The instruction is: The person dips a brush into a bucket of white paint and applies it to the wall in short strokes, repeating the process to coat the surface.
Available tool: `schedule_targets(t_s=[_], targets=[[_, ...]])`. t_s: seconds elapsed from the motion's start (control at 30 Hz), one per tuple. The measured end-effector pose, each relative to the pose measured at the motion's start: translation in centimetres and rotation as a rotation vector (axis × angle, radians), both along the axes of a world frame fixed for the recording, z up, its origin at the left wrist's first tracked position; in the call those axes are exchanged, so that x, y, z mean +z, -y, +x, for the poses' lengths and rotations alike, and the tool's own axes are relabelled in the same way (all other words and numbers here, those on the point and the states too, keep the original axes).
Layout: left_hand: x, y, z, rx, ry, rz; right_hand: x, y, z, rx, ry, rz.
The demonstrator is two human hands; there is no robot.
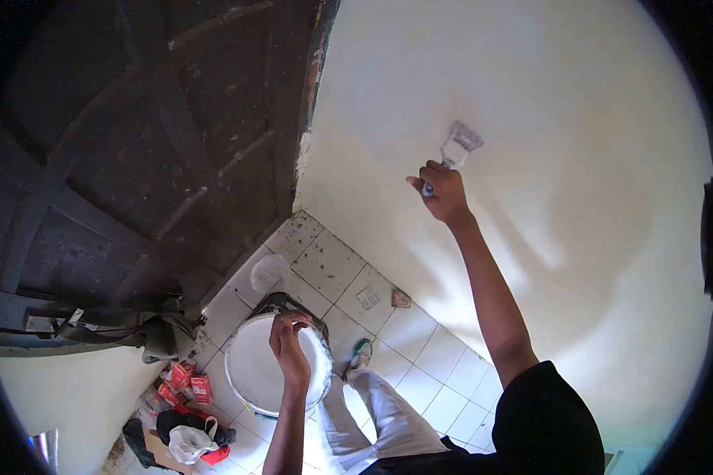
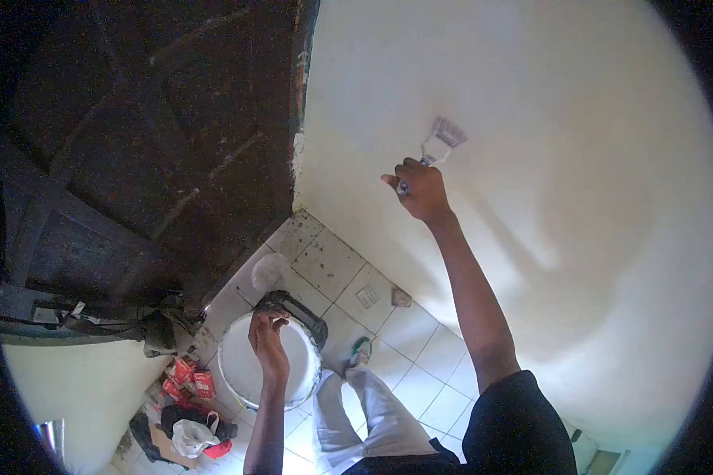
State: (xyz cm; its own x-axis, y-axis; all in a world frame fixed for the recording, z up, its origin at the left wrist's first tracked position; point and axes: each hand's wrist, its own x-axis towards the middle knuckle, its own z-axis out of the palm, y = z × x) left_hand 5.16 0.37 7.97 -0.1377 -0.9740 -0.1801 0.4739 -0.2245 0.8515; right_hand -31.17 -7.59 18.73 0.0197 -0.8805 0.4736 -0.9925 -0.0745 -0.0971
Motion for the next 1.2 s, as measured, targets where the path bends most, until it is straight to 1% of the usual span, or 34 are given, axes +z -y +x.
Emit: schedule_targets(t_s=[0.1,0.17,0.2,0.27,0.3,0.33,0.37,0.4,0.43,0.47,0.5,0.57,0.6,0.63,0.7,0.73,0.8,0.9,0.93,0.97,1.03,1.07,1.1,1.13,1.17,1.2], targets=[[0.2,0.5,0.5,0.021,0.007,-0.012,0.3,0.0,0.7,0.086,0.07,-0.021],[0.3,0.6,0.8,0.019,0.007,-0.051,0.8,-0.3,0.7,0.223,0.131,-0.041],[0.3,0.4,0.9,0.018,0.003,-0.046,0.8,-0.4,0.3,0.221,0.127,-0.035],[0.5,0.7,0.8,0.039,-0.003,-0.017,0.8,0.4,-0.9,-0.046,0.933,0.09],[0.5,0.8,0.8,0.041,-0.009,-0.016,3.2,1.2,0.1,-0.163,1.069,0.06],[0.3,0.7,0.8,0.025,-0.003,-0.039,3.9,2.5,-2.1,-0.195,0.993,0.044],[0.0,0.6,0.6,0.012,0.001,-0.059,5.3,4.1,-3.4,0.082,0.612,-0.203],[-0.2,0.5,0.6,0.018,-0.004,-0.045,8.8,4.3,-2.4,0.021,0.721,-0.214],[-0.4,0.5,0.5,0.019,0.002,-0.059,12.0,4.6,-2.8,-0.017,0.689,-0.106],[-0.6,0.5,0.2,0.021,0.007,-0.074,14.2,4.1,-2.0,-0.039,0.499,-0.103],[-0.8,0.4,0.0,0.022,0.002,-0.063,14.0,3.9,-1.4,-0.04,0.493,-0.092],[-1.1,0.4,-0.4,0.051,-0.039,0.0,13.1,3.2,0.6,0.121,0.176,-0.285],[-1.2,0.3,-0.6,0.055,-0.042,0.003,12.3,2.5,1.5,0.088,0.118,-0.243],[-1.3,0.2,-0.7,0.043,-0.033,-0.008,10.5,2.1,1.5,0.092,0.044,-0.266],[-1.6,0.1,-0.7,0.04,-0.02,-0.019,8.4,0.7,4.8,-0.173,0.099,-0.291],[-1.8,0.1,-0.6,0.021,-0.008,-0.011,7.3,0.1,5.6,-0.168,0.104,-0.291],[-2.1,0.0,-0.7,-0.002,0.015,-0.005,5.1,-0.7,6.5,-0.378,0.341,-0.329],[-2.2,0.3,-0.5,-0.029,0.1,0.023,4.1,-0.3,8.1,-0.455,0.351,-0.407],[-1.9,0.5,-0.6,-0.044,0.107,0.005,4.1,-0.2,8.0,-0.462,0.296,-0.456],[-1.8,0.7,-0.7,-0.055,0.111,-0.013,3.7,-0.4,7.8,-0.471,0.311,-0.459],[-1.8,0.8,-1.3,-0.066,0.128,-0.019,2.9,-1.4,6.8,-0.499,0.548,-0.495],[-1.8,0.8,-1.9,-0.072,0.128,-0.004,2.4,-2.2,5.8,-0.459,0.622,-0.482],[-2.0,0.8,-2.5,-0.08,0.127,0.011,1.3,-2.9,4.9,-0.473,0.627,-0.488],[-2.6,0.6,-3.3,-0.101,0.113,0.023,-0.1,-3.4,4.0,-0.293,0.86,-0.518],[-2.5,0.7,-4.3,-0.116,0.118,0.018,-0.4,-3.6,3.7,-0.1,1.083,-0.544],[-2.4,0.7,-5.3,-0.151,0.106,0.031,-0.6,-3.9,3.5,-0.11,1.084,-0.552]])
